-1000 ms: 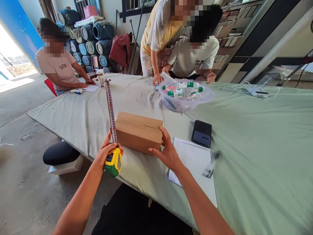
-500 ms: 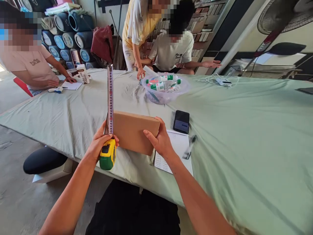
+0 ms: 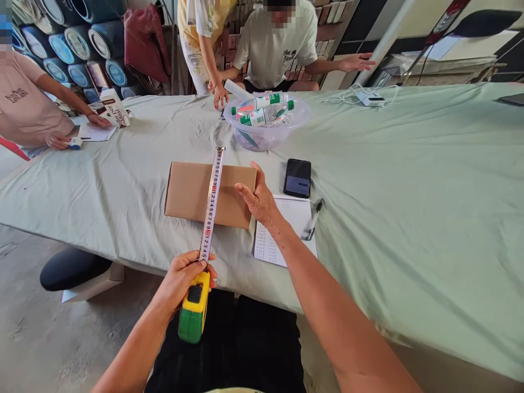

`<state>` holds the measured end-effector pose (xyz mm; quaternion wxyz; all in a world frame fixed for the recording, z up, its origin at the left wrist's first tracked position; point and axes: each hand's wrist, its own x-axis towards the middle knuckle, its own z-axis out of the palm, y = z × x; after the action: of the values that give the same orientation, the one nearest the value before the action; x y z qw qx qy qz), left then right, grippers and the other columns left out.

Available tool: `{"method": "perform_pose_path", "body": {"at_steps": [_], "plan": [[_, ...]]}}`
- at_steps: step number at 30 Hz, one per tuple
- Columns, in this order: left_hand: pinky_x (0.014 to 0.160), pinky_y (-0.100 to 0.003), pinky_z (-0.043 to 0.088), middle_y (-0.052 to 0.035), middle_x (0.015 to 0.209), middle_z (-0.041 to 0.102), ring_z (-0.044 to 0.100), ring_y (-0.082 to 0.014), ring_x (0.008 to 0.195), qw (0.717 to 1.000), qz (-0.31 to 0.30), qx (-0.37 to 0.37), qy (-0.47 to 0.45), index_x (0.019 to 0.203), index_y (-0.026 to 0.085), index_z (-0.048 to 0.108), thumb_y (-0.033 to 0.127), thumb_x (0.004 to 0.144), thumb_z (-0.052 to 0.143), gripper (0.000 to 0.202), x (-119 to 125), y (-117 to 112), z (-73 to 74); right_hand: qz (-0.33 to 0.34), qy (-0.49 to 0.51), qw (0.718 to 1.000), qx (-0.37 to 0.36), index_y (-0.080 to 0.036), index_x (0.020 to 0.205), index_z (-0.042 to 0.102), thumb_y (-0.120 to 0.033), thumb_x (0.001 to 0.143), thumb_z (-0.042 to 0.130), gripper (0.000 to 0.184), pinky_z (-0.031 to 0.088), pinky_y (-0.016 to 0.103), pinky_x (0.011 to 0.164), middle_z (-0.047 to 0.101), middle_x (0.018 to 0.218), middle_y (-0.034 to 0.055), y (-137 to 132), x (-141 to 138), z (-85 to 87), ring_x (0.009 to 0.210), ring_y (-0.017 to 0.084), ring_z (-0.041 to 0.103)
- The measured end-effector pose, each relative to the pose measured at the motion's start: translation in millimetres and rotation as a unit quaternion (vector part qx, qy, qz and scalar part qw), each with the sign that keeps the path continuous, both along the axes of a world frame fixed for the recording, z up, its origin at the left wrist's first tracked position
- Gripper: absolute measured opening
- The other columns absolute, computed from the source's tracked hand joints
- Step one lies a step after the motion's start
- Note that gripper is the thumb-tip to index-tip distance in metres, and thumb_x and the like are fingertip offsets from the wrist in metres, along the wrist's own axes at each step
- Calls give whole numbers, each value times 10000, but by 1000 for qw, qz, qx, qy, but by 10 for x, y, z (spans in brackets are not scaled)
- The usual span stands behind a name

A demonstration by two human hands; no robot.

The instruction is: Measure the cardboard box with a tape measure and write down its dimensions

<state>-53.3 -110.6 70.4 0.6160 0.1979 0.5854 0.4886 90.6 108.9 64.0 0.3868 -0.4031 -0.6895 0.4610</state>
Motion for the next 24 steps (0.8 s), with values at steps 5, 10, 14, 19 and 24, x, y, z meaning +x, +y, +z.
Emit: {"method": "perform_pose_path", "body": {"at_steps": [5,10,14,19,24], "plan": [[601,-275,524,-82,739,721,685,-189,625,1000,-15,-20,6,961,117,700,387,750,768,350,72,-81,38,5,2,1000,3,-303,1529,269,-806,773,568,956,458,552,1067,540,1435,115,-48,18,-1,1283,342,536],[624,-284,536,-89,761,728,691,-194,649,999,-11,-26,32,979,120,704,394,775,758,346,109,-174,41,7,20,1000,1,-335,1499,315,-798,780,577,894,516,532,986,537,1436,105,-81,21,-22,1247,329,553],[614,-280,534,-77,747,721,688,-189,639,998,-3,-34,50,972,120,697,407,757,765,364,164,-188,1,-2,20,1000,13,-341,1487,337,-801,784,568,872,507,534,1000,550,1417,97,-55,8,-53,1255,334,545],[595,-275,524,-66,730,718,693,-193,630,995,-1,-54,84,954,117,686,386,736,745,351,224,-144,-67,-8,18,1000,15,-324,1473,335,-823,789,528,868,494,538,1014,545,1427,99,-6,-14,-55,1226,329,567],[585,-268,515,-65,744,726,695,-194,639,990,14,-51,132,964,115,684,374,743,706,341,261,-138,-103,-12,23,999,22,-334,1457,341,-813,812,517,823,489,515,1033,537,1436,82,28,-30,-75,1235,316,566]]}}
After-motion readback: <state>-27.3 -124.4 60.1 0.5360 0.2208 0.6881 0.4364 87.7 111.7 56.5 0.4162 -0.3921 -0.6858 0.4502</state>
